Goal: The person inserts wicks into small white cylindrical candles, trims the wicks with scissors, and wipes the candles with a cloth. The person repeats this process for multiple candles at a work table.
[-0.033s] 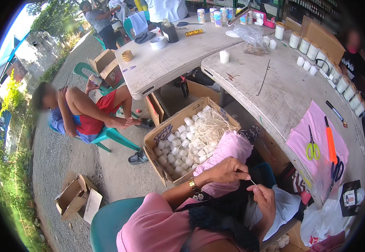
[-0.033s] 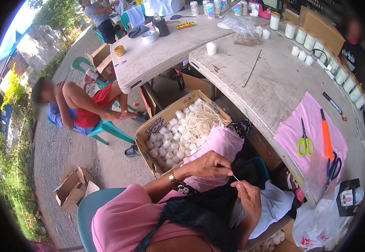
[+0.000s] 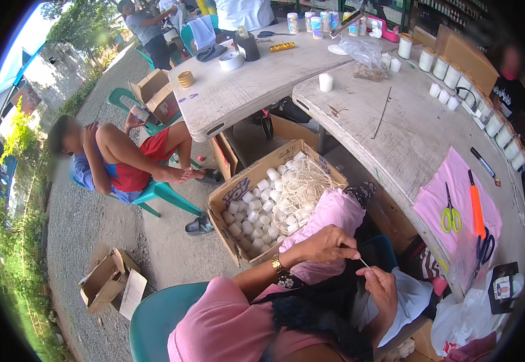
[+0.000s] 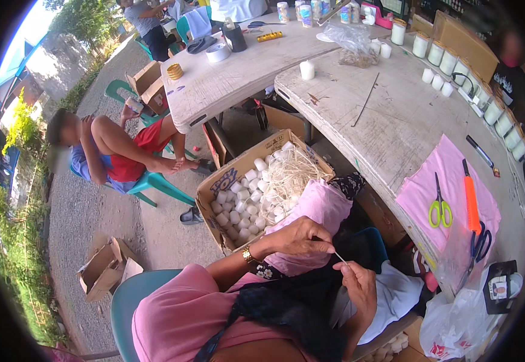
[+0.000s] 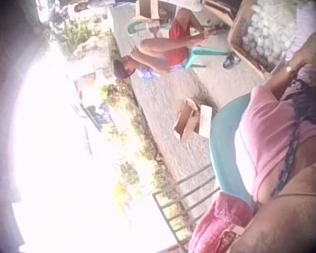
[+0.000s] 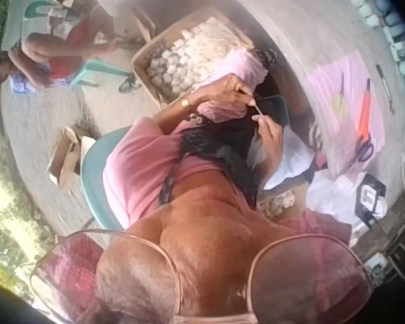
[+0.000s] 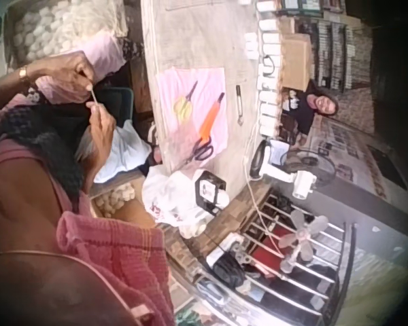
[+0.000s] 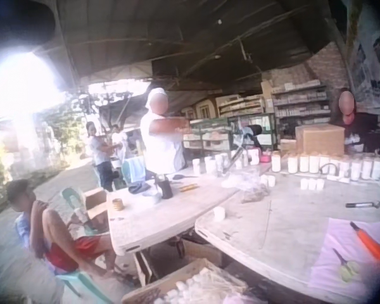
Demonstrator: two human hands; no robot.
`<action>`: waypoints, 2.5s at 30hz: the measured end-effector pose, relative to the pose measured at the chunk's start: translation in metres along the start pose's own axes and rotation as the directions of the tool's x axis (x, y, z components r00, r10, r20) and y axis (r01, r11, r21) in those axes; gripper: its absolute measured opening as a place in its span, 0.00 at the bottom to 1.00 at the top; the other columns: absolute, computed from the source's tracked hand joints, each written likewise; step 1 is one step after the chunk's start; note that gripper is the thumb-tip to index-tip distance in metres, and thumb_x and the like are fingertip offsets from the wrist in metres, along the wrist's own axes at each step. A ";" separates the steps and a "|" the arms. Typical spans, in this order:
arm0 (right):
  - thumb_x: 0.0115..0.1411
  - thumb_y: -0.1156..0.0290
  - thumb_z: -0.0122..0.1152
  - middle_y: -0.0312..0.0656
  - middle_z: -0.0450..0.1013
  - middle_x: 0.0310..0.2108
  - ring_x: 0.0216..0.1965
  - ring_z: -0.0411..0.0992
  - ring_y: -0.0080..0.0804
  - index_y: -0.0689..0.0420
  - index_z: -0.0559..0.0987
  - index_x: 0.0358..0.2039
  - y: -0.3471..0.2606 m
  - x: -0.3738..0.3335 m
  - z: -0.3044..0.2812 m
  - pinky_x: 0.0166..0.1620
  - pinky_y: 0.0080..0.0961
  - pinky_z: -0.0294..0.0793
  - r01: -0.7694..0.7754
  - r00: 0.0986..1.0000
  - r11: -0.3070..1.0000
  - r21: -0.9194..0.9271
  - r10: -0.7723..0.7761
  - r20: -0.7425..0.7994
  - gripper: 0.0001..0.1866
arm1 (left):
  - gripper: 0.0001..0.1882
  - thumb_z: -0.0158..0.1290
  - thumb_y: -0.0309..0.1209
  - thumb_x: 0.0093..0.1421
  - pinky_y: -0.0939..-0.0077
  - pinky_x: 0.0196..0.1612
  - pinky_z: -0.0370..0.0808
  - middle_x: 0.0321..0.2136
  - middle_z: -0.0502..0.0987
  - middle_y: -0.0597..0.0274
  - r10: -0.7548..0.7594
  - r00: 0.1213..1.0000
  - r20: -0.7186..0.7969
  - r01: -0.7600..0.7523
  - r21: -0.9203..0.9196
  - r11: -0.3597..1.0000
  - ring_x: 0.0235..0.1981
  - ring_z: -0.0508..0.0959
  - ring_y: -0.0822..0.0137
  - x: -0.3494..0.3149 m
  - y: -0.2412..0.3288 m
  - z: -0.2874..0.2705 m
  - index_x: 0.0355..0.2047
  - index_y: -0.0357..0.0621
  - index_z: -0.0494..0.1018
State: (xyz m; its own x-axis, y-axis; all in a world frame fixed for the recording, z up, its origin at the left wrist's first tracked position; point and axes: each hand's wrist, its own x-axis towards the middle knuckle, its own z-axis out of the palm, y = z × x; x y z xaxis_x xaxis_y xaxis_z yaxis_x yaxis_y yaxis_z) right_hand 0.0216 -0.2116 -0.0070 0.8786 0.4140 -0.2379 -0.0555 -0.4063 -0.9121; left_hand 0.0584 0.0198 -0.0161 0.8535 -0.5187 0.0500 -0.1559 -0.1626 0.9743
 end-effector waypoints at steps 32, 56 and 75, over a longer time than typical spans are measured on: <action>0.55 0.78 0.60 0.35 0.71 0.24 0.24 0.64 0.17 0.64 0.76 0.28 -0.004 0.030 0.057 0.29 0.15 0.64 0.252 0.912 0.960 0.125 -0.192 -0.364 0.03 | 0.12 0.50 0.38 0.59 0.65 0.27 0.71 0.18 0.76 0.53 -0.018 0.626 -0.779 0.379 0.284 0.881 0.19 0.76 0.56 -0.029 -0.106 -0.085 0.28 0.42 0.76; 0.59 0.75 0.58 0.38 0.73 0.26 0.29 0.69 0.21 0.64 0.76 0.32 -0.001 0.052 0.070 0.33 0.18 0.69 -0.020 0.984 0.997 -0.075 0.006 -0.179 0.05 | 0.24 0.49 0.37 0.51 0.41 0.62 0.53 0.54 0.66 0.46 -0.696 0.422 -0.581 0.880 0.449 0.158 0.57 0.67 0.49 -0.086 -0.258 -0.080 0.52 0.55 0.70; 0.59 0.75 0.59 0.36 0.72 0.27 0.29 0.68 0.19 0.63 0.77 0.32 0.010 0.039 0.060 0.33 0.16 0.68 0.031 0.979 1.000 0.005 -0.029 -0.201 0.04 | 0.20 0.50 0.31 0.56 0.52 0.46 0.72 0.42 0.74 0.44 -0.620 0.351 -0.702 0.927 0.354 0.124 0.46 0.75 0.45 -0.158 -0.263 -0.042 0.49 0.53 0.59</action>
State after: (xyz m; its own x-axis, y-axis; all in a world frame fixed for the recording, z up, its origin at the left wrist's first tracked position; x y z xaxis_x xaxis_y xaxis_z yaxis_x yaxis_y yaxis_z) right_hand 0.0268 -0.1504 -0.0454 0.9574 0.2532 -0.1391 -0.0309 -0.3889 -0.9207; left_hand -0.0145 0.1800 -0.2710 0.7452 0.5078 -0.4322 0.5958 -0.7981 0.0896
